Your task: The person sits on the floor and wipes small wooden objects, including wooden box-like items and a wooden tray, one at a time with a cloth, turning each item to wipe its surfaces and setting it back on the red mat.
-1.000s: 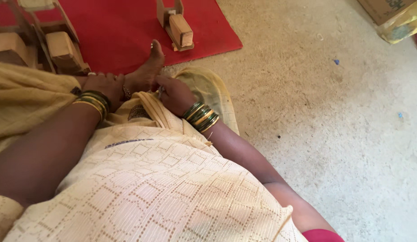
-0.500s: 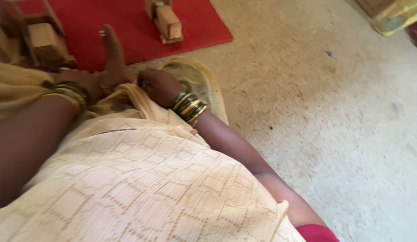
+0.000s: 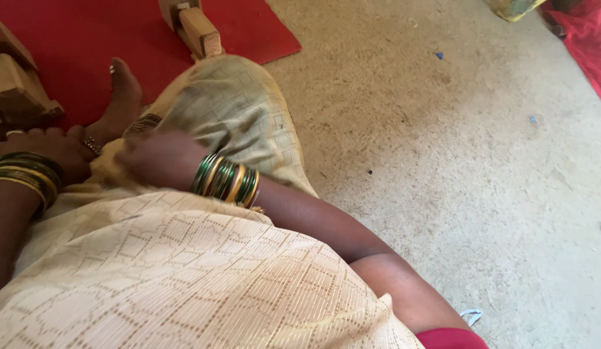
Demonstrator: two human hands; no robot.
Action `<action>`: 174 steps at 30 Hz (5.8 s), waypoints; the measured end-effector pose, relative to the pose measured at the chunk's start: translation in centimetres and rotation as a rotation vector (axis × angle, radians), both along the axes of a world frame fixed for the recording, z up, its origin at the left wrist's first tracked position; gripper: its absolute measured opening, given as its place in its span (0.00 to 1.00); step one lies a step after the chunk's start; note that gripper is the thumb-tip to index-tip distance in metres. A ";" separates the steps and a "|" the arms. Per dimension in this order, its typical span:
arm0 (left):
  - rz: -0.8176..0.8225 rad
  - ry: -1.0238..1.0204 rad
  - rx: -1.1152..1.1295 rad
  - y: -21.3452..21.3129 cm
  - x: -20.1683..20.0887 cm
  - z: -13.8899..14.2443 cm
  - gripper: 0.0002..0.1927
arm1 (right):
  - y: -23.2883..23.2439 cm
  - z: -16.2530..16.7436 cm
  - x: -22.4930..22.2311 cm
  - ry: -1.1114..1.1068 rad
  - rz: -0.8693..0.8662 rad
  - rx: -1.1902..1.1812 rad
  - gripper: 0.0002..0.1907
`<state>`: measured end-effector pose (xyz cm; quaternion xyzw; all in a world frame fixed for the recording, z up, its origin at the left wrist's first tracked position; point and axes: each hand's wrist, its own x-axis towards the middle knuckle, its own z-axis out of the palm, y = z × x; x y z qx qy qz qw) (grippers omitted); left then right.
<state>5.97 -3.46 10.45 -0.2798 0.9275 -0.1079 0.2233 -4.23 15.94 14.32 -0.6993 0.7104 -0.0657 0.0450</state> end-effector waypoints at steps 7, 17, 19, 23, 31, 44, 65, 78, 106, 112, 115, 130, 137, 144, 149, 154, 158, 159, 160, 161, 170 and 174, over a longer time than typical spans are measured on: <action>-0.088 0.023 -0.005 -1.1 1.1 -1.6 0.31 | 0.4 2.1 4.3 0.010 -0.030 0.241 0.17; -0.109 0.173 0.082 -3.7 2.6 -5.3 0.30 | -2.5 1.0 4.5 -0.091 0.020 0.258 0.16; -0.076 0.229 0.133 -3.8 2.3 -5.1 0.31 | -3.0 1.1 4.4 -0.121 -0.040 0.405 0.15; 0.001 0.406 0.320 -3.1 2.5 -5.5 0.33 | -2.9 0.9 3.3 -0.111 -0.023 0.384 0.16; 0.253 0.831 0.846 -1.6 2.5 -5.4 0.38 | -2.5 -0.9 2.0 -0.151 -0.008 0.318 0.20; 0.368 1.111 1.575 -1.3 -4.2 5.0 0.46 | -5.5 0.6 5.5 -0.241 -0.062 0.588 0.23; 0.097 0.343 1.243 4.4 -4.1 2.7 0.37 | -2.5 2.7 -0.2 -0.310 0.122 0.603 0.16; 0.738 1.025 0.674 -2.3 -1.3 -5.6 0.55 | -4.6 -0.6 -3.6 -0.341 0.191 0.299 0.10; 0.590 0.720 0.672 1.2 -9.3 -3.9 0.55 | -4.2 3.3 -8.9 -0.297 -0.060 -0.044 0.11; 0.834 0.801 1.081 4.7 -4.8 -3.8 0.55 | -7.9 2.9 -14.9 -0.756 -0.506 -0.030 0.16; 0.675 0.963 1.150 6.0 -3.4 -4.6 0.52 | -9.4 0.9 -15.0 -0.575 -0.317 -0.095 0.13; 0.615 1.222 0.878 3.2 -4.9 -8.5 0.35 | -16.9 -7.5 -16.8 -0.423 -0.242 -0.372 0.10; 0.674 1.206 0.899 1.8 -5.2 -9.7 0.29 | -15.7 -10.3 -17.9 -0.469 -0.321 -0.192 0.11; 0.585 1.201 0.904 1.3 -5.2 -10.1 0.34 | -14.3 -8.3 -15.9 -0.253 -0.341 0.274 0.12; 0.522 1.258 0.978 0.8 -5.4 -10.3 0.31 | -11.3 -5.7 -11.8 -0.225 -0.304 0.480 0.16; 0.496 1.260 1.323 0.8 -5.4 -10.5 0.25 | -9.0 -4.5 -8.7 -0.241 -0.251 0.331 0.19; 0.710 1.094 1.043 0.7 -5.0 -10.4 0.18 | -9.3 -3.6 -10.2 -0.295 -0.396 0.375 0.20; 0.801 1.058 1.102 0.5 -5.0 -10.3 0.17 | -9.4 -3.4 -10.8 -0.234 -0.391 0.338 0.20; 0.895 1.020 1.158 0.5 -4.9 -10.2 0.16 | -9.5 -3.4 -11.3 -0.174 -0.384 0.301 0.19; 0.841 1.027 1.166 0.5 -4.9 -10.1 0.16 | -9.6 -3.5 -11.4 -0.115 -0.374 0.267 0.19; 0.863 1.052 1.241 1.2 -5.2 -9.2 0.15 | -8.6 -4.3 -7.1 -0.357 0.013 0.074 0.23; 0.829 1.059 1.194 1.3 -5.5 -9.5 0.15 | -10.6 -5.1 -6.5 0.300 0.076 0.060 0.27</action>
